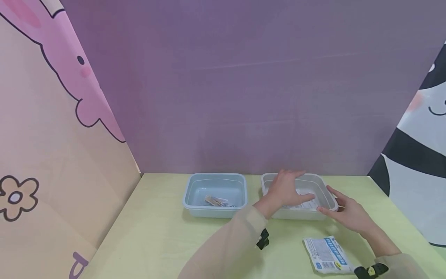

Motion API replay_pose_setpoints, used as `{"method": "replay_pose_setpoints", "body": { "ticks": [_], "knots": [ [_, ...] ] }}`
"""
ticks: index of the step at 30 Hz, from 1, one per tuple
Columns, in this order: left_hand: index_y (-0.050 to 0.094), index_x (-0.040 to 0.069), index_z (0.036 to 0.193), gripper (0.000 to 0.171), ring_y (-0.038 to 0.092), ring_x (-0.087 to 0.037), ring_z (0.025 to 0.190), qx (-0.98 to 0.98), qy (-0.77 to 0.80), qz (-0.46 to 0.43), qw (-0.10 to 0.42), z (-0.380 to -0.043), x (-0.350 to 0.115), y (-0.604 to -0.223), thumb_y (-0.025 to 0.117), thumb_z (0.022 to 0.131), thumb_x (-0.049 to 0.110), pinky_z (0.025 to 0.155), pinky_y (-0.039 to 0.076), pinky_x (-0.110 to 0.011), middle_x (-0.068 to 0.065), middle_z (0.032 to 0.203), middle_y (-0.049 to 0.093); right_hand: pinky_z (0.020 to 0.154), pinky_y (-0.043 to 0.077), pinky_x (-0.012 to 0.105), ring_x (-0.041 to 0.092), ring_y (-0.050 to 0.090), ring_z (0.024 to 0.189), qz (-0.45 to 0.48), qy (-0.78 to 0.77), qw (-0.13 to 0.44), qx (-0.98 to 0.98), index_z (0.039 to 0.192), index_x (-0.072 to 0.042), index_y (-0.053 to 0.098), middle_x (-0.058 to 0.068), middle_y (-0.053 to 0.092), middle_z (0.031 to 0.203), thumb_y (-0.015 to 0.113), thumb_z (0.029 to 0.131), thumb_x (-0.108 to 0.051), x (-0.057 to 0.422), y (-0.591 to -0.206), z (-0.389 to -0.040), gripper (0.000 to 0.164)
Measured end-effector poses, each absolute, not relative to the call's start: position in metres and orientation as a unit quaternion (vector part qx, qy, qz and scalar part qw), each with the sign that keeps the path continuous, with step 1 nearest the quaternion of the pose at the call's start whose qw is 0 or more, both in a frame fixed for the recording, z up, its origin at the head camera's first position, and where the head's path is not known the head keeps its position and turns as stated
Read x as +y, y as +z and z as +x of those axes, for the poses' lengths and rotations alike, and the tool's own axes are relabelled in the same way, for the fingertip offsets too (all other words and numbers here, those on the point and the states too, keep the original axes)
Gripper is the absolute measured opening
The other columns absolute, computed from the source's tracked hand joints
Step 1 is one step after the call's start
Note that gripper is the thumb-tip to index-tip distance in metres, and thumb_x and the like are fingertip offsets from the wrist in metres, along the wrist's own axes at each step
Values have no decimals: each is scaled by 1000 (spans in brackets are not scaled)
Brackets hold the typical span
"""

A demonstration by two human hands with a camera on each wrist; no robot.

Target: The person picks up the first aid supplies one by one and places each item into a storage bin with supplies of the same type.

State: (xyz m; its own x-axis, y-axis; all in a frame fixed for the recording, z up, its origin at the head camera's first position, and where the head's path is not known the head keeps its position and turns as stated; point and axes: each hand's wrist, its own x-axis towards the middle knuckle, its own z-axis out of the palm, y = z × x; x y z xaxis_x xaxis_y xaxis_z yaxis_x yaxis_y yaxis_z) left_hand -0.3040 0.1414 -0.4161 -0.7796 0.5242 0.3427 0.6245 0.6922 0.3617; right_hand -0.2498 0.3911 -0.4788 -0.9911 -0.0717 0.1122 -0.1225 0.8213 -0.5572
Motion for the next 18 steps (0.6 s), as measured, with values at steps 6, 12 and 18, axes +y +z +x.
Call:
{"method": "replay_pose_setpoints", "body": {
  "ticks": [6,12,18],
  "knots": [
    [58,26,154,76,57,-14,141,-904,-250,-326,115,-298,135,-415,77,90,62,112,49,-24,13,151,63,70,55,24,46,75,107,51,296,44,-953,165,6,24,42,60,139,78,97,-43,392,-481,-251,100],
    [58,26,154,74,55,-12,143,-892,-278,-336,117,-287,131,-416,77,91,59,117,45,-26,14,152,62,68,54,25,44,76,105,55,305,45,-950,165,7,24,41,63,137,77,98,-41,392,-483,-250,98],
    [60,26,153,71,57,-11,139,-883,-283,-351,130,-278,129,-415,77,91,58,113,46,-22,14,149,65,70,56,25,49,74,109,50,298,39,-952,165,7,22,43,58,140,76,99,-44,392,-482,-252,100]
  ]
}}
